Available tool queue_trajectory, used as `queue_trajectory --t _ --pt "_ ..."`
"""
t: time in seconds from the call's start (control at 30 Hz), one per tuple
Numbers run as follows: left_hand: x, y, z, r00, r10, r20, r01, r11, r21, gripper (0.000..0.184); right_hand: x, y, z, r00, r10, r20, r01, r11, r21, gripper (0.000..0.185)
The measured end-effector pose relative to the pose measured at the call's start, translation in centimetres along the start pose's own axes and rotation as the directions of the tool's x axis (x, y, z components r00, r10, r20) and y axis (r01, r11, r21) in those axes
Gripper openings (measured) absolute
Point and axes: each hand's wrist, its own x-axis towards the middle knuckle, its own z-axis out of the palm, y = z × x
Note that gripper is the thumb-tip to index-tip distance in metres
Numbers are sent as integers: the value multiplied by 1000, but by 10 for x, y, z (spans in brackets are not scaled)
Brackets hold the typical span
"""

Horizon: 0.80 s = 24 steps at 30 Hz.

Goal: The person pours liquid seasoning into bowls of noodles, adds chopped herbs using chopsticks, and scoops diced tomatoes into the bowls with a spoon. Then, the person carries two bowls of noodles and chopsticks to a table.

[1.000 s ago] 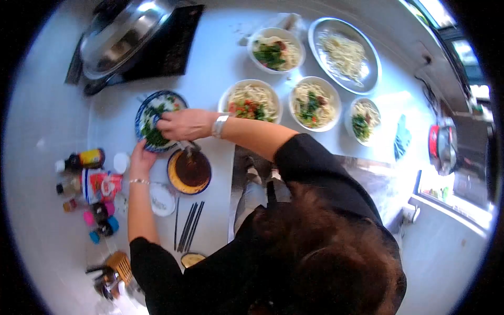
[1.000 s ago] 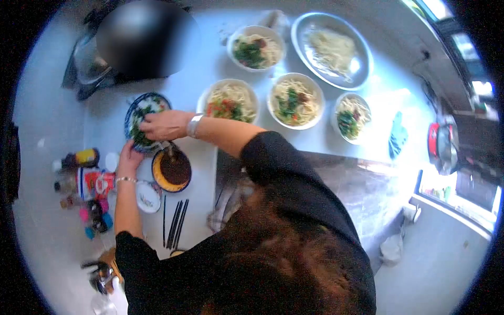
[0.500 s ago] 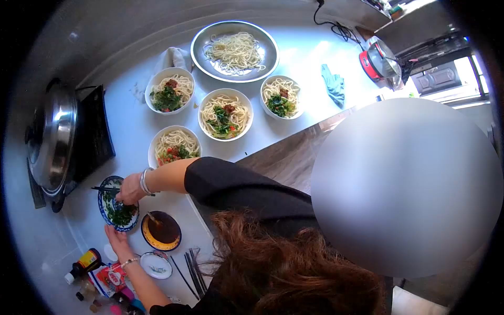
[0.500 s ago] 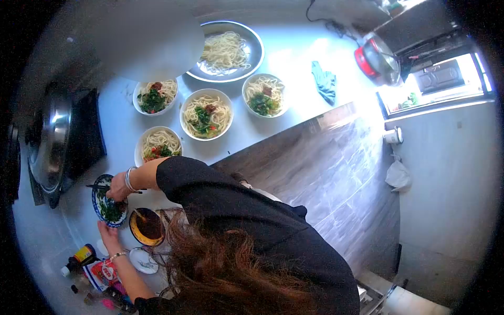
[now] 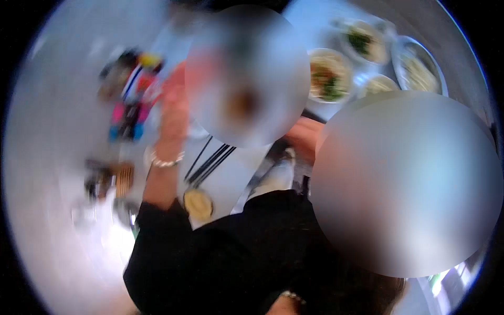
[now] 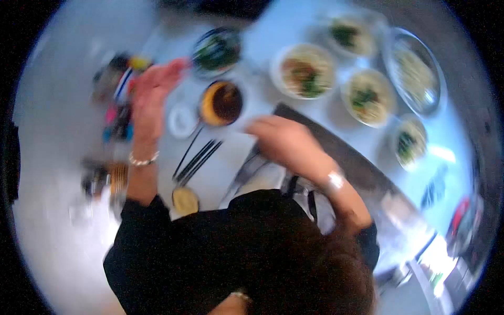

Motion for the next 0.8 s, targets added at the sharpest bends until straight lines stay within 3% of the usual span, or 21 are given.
queue_trajectory --t 0.03,0.07,0.1,0.17,0.2,0.27,0.3,0.33,0.37,0.43,0.5,0.53,0.57,0.6,0.63,0.7,0.73,0.77,0.8 --pt "-20 26 -2 967 -60 246 28 991 132 29 -36 -21 -16 990 139 -6 -138 989 53 21" --pt "-49 44 19 933 -54 357 142 964 -226 29 -80 -34 -22 948 319 6 -317 942 113 24" --pt "-77 43 30 889 20 457 189 894 -406 28 -134 -44 -18 860 509 38 -505 839 201 27" --pt "-138 35 53 791 -184 583 371 902 -219 31 -251 -47 9 577 793 196 -786 474 397 22" --pt "-168 32 65 722 -281 632 444 889 -113 33 -304 -28 21 387 868 310 -861 221 458 22" --pt "-211 44 95 666 -304 681 423 906 -9 36 -365 -56 12 185 839 511 -781 -190 595 28" --pt "-238 40 107 656 -338 674 435 900 28 37 -388 -77 11 145 867 477 -664 -272 696 27" --pt "-262 43 116 645 -373 667 450 891 64 38 -410 -98 9 105 891 441 -525 -328 786 27" --pt "-282 48 121 661 -416 624 459 883 102 38 -442 -112 12 29 905 424 -484 -359 798 24" --pt "-305 57 131 672 -453 585 455 877 157 39 -544 -133 36 -136 917 375 -609 -376 699 21" --pt "-314 70 137 696 -420 582 437 891 122 39 -645 -150 71 -251 913 320 -913 -334 236 19" --pt "-317 76 135 712 -406 573 427 898 105 40 -684 -159 85 -262 920 292 -959 -281 26 20" --pt "-320 77 133 717 -409 565 420 900 118 40 -709 -169 96 -276 927 256 -961 -270 -58 21" --pt "-324 77 131 710 -420 566 423 896 135 41 -714 -181 104 -298 926 230 -952 -307 4 22" --pt "-322 77 130 704 -391 593 414 904 104 39 -720 -188 107 -375 907 193 -840 -421 343 22" --pt "-318 60 137 669 -401 626 525 851 -15 37 -704 -204 111 -514 843 159 -331 -366 870 21" --pt "-313 54 138 648 -420 635 580 813 -55 36 -690 -212 115 -531 836 138 -286 -331 899 21" --pt "-299 64 148 632 -429 646 520 852 58 34 -675 -221 118 -551 825 126 -243 -303 921 20" --pt "-290 58 157 621 -416 664 522 852 46 33 -667 -223 124 -560 826 63 -425 -352 834 22"
